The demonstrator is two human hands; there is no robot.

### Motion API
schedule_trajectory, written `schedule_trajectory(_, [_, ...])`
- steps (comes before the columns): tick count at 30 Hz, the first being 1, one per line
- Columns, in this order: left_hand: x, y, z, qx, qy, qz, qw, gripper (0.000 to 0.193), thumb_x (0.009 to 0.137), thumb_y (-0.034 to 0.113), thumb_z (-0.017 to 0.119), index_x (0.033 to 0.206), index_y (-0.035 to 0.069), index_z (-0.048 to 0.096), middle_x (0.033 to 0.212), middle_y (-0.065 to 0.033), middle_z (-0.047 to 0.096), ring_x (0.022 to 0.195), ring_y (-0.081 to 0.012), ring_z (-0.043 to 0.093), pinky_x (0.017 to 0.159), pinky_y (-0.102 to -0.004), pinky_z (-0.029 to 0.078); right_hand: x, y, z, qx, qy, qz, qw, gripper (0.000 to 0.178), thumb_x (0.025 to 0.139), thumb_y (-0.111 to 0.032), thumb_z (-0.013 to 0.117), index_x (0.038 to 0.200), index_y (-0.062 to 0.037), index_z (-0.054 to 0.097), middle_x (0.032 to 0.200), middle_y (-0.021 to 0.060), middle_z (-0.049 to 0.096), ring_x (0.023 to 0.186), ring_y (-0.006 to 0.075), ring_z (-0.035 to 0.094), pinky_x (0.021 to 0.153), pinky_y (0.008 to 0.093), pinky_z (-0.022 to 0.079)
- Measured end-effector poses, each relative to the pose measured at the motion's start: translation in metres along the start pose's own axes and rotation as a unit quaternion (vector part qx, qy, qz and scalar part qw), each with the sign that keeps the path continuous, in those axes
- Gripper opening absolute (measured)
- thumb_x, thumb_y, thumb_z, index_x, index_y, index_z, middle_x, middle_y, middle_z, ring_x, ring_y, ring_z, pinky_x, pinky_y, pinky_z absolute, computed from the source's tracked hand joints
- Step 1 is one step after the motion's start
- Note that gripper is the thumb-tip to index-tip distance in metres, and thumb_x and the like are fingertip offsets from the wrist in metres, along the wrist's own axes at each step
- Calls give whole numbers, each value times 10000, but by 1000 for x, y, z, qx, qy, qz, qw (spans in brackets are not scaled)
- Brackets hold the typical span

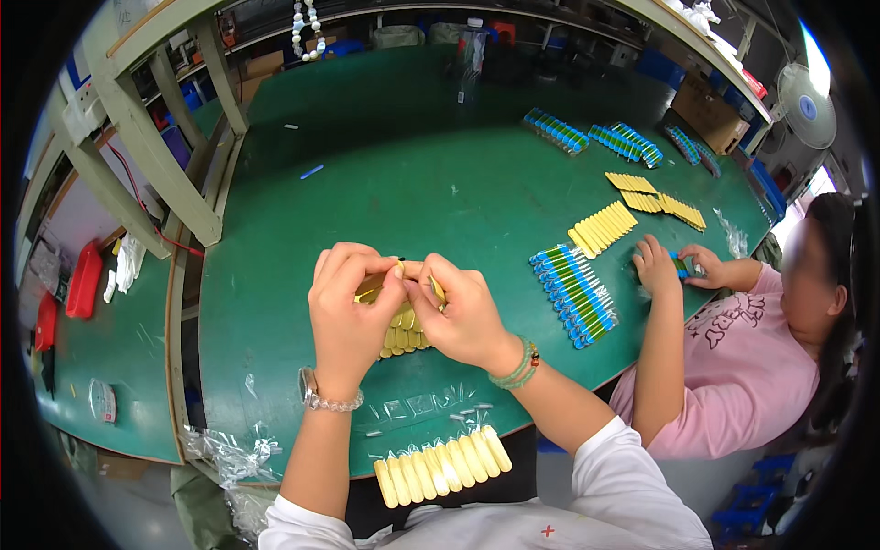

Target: The person aligns and sticks yellow strips onto rows of blue strips on plastic sheets by hand and using a tool, presses them down, and stacks the finished strip sets on the workbench.

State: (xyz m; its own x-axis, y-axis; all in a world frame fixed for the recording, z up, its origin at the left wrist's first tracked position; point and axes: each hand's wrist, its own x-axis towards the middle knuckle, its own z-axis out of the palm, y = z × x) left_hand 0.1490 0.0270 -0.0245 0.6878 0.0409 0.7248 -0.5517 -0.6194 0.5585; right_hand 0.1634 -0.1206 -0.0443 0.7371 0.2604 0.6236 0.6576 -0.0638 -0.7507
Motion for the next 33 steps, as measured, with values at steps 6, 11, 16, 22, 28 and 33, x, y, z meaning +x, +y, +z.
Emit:
schedule_trajectory(6, [-4, -6, 3, -17, -4, -19, 1000, 107, 764, 4, 715, 862, 24, 677, 864, -76, 650, 789, -237, 612, 710, -347, 498, -2, 6, 1, -14, 5, -11, 1000, 70, 902, 2, 600, 925, 8, 534, 729, 175, 618, 601, 336, 616, 522, 351, 449])
schedule_trajectory(11, [-4, 1, 4, 103, 2, 85, 991, 165, 775, 20, 720, 938, 38, 695, 980, -85, 711, 895, -253, 674, 876, -411, 514, 4, -2, -2, -92, 22, -7, 995, 108, 871, 28, 602, 959, 16, 542, 842, 178, 654, 698, 343, 650, 586, 368, 508])
schedule_trajectory(16, [-9, -7, 10, 118, 4, 104, 987, 168, 777, 42, 713, 944, 46, 694, 1016, -81, 727, 954, -238, 701, 1031, -466, 465, -1, 12, 0, -188, 15, -90, 978, 188, 827, 44, 602, 1005, 9, 553, 942, 175, 669, 814, 348, 671, 678, 402, 560])
schedule_trajectory(22, [-11, 0, 5, 198, -5, 125, 972, 186, 765, 62, 725, 938, 50, 657, 999, -82, 725, 902, -247, 695, 1053, -496, 439, -5, 9, 3, -241, -19, -141, 960, 171, 816, 9, 597, 976, -3, 539, 1002, 194, 659, 883, 354, 674, 722, 396, 574])
schedule_trajectory(28, [-10, 3, 3, 215, -14, 117, 969, 110, 798, 79, 684, 901, 60, 650, 1010, -46, 706, 866, -210, 682, 1067, -504, 409, -2, 6, 1, -242, -39, -132, 960, 143, 818, 6, 600, 939, -5, 524, 996, 199, 657, 892, 360, 674, 753, 403, 578])
schedule_trajectory(33, [-11, 3, 7, 181, -4, 107, 978, 157, 771, 50, 706, 919, 57, 656, 1017, -44, 706, 879, -208, 677, 1065, -499, 407, -1, 8, 1, -203, 3, -110, 973, 167, 792, 31, 617, 928, -6, 529, 932, 182, 663, 874, 351, 673, 747, 400, 575])
